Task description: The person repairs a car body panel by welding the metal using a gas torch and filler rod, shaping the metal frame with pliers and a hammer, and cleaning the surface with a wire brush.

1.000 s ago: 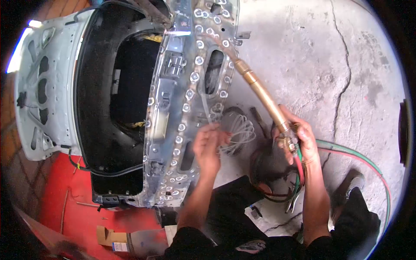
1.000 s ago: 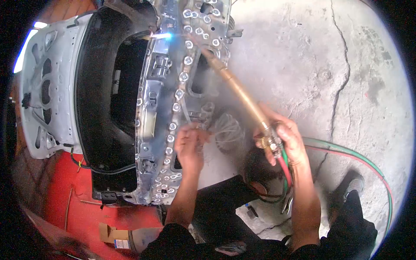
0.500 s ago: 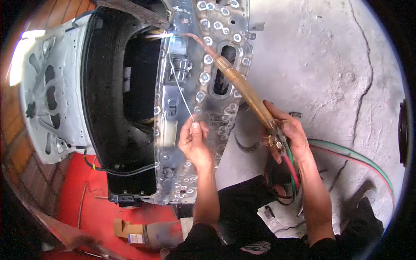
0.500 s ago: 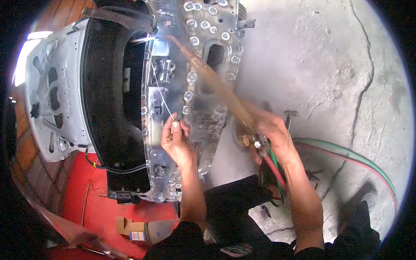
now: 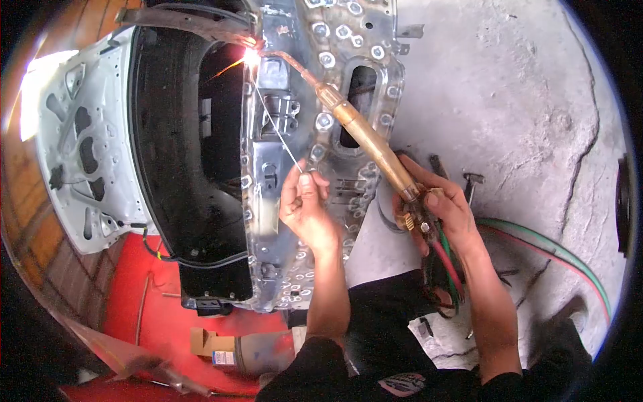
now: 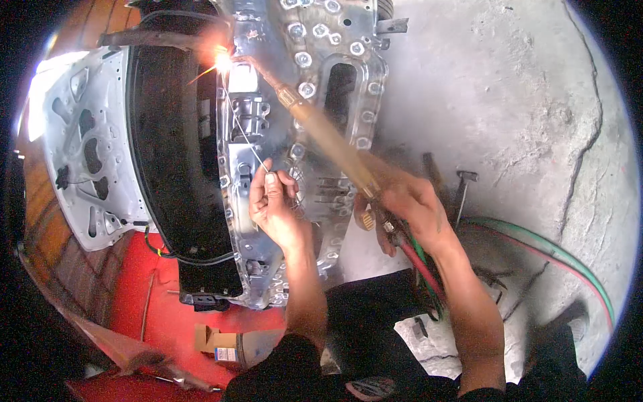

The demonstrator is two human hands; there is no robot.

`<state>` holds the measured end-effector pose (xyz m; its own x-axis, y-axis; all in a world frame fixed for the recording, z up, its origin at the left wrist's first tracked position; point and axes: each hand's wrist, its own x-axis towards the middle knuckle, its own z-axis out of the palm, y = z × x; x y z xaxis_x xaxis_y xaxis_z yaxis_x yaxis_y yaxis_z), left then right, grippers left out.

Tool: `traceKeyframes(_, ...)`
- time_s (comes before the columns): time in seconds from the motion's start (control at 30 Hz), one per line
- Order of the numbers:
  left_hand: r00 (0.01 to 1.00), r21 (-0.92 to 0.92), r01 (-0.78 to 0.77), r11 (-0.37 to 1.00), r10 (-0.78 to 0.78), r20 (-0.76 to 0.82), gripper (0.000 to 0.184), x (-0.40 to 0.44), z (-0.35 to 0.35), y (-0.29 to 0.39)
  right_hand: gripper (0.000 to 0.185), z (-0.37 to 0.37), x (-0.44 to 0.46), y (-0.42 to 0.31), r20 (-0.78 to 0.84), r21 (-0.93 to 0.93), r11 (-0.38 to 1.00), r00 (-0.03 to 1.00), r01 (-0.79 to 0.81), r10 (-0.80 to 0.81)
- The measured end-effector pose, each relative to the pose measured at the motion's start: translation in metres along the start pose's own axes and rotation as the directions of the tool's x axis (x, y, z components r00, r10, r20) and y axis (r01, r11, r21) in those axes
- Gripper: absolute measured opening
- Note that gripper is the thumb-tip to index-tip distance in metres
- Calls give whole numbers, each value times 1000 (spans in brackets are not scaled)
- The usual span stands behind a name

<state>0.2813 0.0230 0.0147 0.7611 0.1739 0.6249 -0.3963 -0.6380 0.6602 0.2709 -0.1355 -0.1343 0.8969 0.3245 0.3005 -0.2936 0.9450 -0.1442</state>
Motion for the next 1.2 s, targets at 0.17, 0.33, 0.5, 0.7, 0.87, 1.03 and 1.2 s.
traceKeyframes(0.17,1000,22,-24,999,24,-9,27,-3,4,-1,93,2,-3,3,-26,41,999,999,-20,21)
traceKeyframes(0.33,1000,37,-20,999,21,-9,27,-2,5,-3,90,1,-3,4,-12,50,998,999,-39,39)
traceKeyframes(0.5,1000,25,-21,999,21,-9,28,-1,8,-2,89,0,-2,4,3,14,999,999,-39,39)
traceKeyframes(0.7,1000,19,-12,1000,12,-2,29,0,7,-4,88,1,-2,1,17,1,999,999,-49,49)
traceKeyframes(0.87,1000,4,-28,1000,28,3,29,0,6,-6,86,-1,0,4,11,0,1000,1000,-26,26)
traceKeyframes(1.03,999,10,-33,999,32,13,30,1,5,-5,85,2,0,1,7,21,999,999,-37,37)
traceKeyframes(1.2,999,14,-43,999,42,10,32,1,8,-4,83,-1,0,2,26,13,998,998,-58,57)
